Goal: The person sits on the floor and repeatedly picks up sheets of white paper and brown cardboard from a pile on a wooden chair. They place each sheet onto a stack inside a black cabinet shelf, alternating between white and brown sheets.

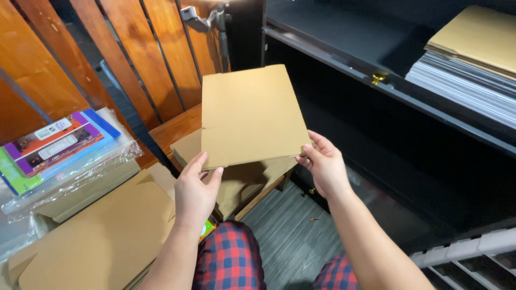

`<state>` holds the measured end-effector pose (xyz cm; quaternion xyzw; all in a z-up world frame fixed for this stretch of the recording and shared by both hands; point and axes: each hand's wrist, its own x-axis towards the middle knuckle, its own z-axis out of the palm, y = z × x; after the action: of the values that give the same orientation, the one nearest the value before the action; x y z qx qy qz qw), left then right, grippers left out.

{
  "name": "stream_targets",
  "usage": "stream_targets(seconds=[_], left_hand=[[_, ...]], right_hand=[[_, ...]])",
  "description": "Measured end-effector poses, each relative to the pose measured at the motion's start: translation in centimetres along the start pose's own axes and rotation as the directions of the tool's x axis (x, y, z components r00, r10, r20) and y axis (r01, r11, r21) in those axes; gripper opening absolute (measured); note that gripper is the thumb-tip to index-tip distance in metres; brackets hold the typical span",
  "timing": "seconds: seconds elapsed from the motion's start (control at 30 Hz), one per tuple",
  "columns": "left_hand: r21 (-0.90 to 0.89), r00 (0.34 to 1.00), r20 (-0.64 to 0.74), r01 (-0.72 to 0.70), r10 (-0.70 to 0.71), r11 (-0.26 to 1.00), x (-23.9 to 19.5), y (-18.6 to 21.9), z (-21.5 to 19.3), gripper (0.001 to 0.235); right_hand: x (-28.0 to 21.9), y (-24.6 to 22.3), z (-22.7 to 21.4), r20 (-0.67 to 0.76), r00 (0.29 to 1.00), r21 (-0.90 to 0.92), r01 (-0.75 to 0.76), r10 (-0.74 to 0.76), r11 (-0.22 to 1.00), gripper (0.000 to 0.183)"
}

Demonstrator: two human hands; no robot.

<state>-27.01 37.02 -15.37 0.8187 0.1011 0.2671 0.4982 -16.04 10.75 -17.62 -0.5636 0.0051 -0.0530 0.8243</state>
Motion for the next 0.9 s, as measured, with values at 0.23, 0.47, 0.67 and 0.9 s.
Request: stream_targets(seconds=[0.23,0.47,0.67,0.9], left_hand=[[-0.059,0.941,-0.082,-0.334,0.328,0.941,2.5,4.3,2.9,0.055],[-0.201,0.868,-0.090,-0.497,0.489,0.844,4.6,10.8,7.4,0.051],[-0.314,0.845,-0.065,-0.523,0.531,0.793,6.6,15.8,13.7,0.044],[-0.482,0.849,0.113,-0.407,0.516,0.776,8.8,22.3,22.5,0.032]], right_hand=[[0.5,-7.7,-1.8,-0.050,0.993,0.044,0.111,-0.108,0.993,0.041],[-0.3,-15.8,-5.4,-0.124,0.953,0.024,0.282,-0.277,0.959,0.041],[-0.1,-20.9,-10.1,-0.192,0.904,-0.022,0.386,-0.383,0.922,0.039],[-1.1,-25.2,-15.4,-0.332,0.812,-0.105,0.474,-0.480,0.874,0.040]])
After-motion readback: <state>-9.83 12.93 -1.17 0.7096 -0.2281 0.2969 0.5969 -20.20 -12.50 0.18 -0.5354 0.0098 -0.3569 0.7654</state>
